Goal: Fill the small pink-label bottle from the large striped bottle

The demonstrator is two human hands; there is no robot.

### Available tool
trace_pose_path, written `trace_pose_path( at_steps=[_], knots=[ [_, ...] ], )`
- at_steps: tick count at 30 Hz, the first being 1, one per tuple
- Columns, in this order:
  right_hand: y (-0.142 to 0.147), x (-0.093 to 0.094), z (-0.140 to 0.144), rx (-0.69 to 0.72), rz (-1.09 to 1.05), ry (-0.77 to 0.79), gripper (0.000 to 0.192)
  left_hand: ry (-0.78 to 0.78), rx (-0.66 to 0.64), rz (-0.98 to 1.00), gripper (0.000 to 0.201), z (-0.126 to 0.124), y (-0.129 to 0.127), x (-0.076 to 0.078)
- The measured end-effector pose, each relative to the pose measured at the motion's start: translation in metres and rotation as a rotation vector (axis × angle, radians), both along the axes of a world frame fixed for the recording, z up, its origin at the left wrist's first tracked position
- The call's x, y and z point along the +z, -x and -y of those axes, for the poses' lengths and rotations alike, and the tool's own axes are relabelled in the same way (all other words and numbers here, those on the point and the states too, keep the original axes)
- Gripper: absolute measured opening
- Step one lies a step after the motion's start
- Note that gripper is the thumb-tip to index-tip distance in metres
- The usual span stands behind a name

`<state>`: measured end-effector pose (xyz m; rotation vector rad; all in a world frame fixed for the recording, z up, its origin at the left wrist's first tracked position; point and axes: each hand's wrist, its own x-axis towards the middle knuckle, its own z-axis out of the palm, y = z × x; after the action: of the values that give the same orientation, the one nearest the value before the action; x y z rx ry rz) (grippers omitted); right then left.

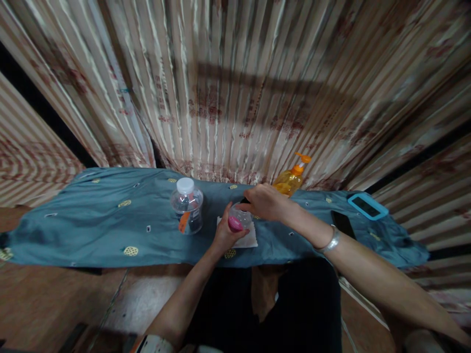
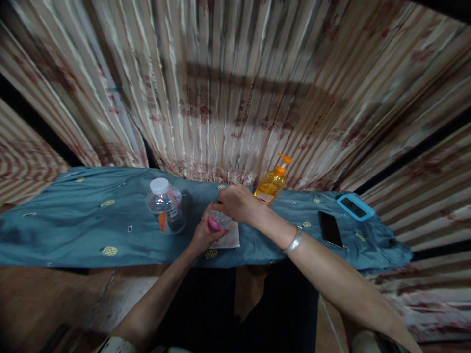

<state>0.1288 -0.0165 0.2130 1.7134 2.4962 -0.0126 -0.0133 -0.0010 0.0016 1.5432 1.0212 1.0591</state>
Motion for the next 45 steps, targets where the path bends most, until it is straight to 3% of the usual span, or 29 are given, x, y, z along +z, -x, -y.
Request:
trace_pose_path(
  at_steps=[4,10,14,21,26,34,39,42,45],
  knots=[
    [0.003,0.005,0.004,0.037,-0.002,0.065,0.031,-0.007,0.000,0.000,0.107,0.001,0.000,0.004],
    [0.008,0.009,0.004,-0.045,0.030,0.072,0.033,0.016,0.000,0.000,0.106,0.001,0.000,0.007],
    [0.008,0.012,0.004,0.004,0.024,0.110,0.033,0.009,0.003,-0.012,0.107,0.001,0.000,0.005],
    [0.008,0.009,-0.002,-0.029,0.057,0.095,0.039,0.003,-0.007,-0.010,0.109,0.000,0.001,0.004],
    [0.005,0.004,-0.005,-0.021,0.053,0.116,0.031,0.001,0.016,-0.012,0.109,-0.001,-0.001,0.001],
    [-0.002,-0.024,-0.020,-0.044,-0.136,0.048,0.035,0.016,0.017,-0.012,0.109,-0.004,0.000,-0.001],
    [-0.027,-0.044,-0.030,-0.093,-0.370,0.051,0.033,-0.003,0.057,-0.004,0.103,-0.003,0.000,0.002],
    [-0.047,-0.073,-0.017,-0.189,-0.512,0.040,0.035,0.002,0.077,0.001,0.099,-0.002,0.000,0.004],
    [-0.053,-0.118,0.003,-0.332,-0.582,0.001,0.039,0.006,0.102,-0.002,0.096,-0.002,-0.002,0.006]
  ],
)
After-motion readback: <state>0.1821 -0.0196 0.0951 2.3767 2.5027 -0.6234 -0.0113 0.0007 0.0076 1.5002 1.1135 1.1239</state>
